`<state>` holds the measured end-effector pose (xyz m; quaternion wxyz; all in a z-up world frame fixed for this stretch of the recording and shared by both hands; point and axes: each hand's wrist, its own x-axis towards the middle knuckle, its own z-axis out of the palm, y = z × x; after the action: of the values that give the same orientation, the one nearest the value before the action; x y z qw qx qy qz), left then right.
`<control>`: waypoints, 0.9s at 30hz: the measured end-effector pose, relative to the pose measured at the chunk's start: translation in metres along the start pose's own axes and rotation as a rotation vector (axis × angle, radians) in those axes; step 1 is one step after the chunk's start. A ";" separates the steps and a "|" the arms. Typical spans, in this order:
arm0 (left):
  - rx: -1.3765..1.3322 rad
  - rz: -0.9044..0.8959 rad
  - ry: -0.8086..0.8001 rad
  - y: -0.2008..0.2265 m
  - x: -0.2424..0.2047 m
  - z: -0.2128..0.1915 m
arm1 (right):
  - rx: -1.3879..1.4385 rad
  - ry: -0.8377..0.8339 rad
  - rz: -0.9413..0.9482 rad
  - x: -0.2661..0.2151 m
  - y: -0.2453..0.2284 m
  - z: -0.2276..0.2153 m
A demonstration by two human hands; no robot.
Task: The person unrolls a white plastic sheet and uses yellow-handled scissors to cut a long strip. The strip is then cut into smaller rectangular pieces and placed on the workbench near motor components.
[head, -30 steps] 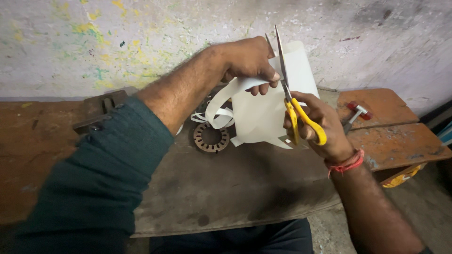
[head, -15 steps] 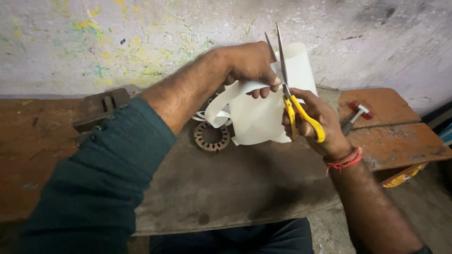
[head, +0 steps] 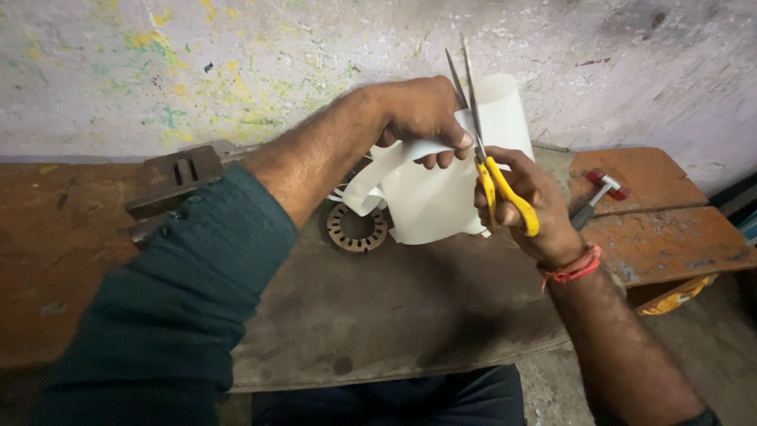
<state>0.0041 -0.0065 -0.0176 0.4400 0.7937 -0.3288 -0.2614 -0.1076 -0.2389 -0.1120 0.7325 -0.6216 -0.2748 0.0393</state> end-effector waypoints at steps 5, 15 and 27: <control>0.010 0.023 -0.001 0.005 -0.005 0.013 | -0.089 0.081 0.068 0.001 0.007 -0.004; 0.317 -0.083 0.288 -0.003 -0.023 0.014 | -0.223 0.341 -0.147 -0.044 0.059 -0.005; 0.799 0.190 0.239 -0.022 0.010 0.051 | -0.604 0.556 -0.236 -0.073 0.109 0.012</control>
<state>-0.0193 -0.0318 -0.0621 0.1549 0.8926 -0.4228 0.0221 -0.1441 -0.2329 -0.2386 0.5631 -0.7594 -0.1352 -0.2965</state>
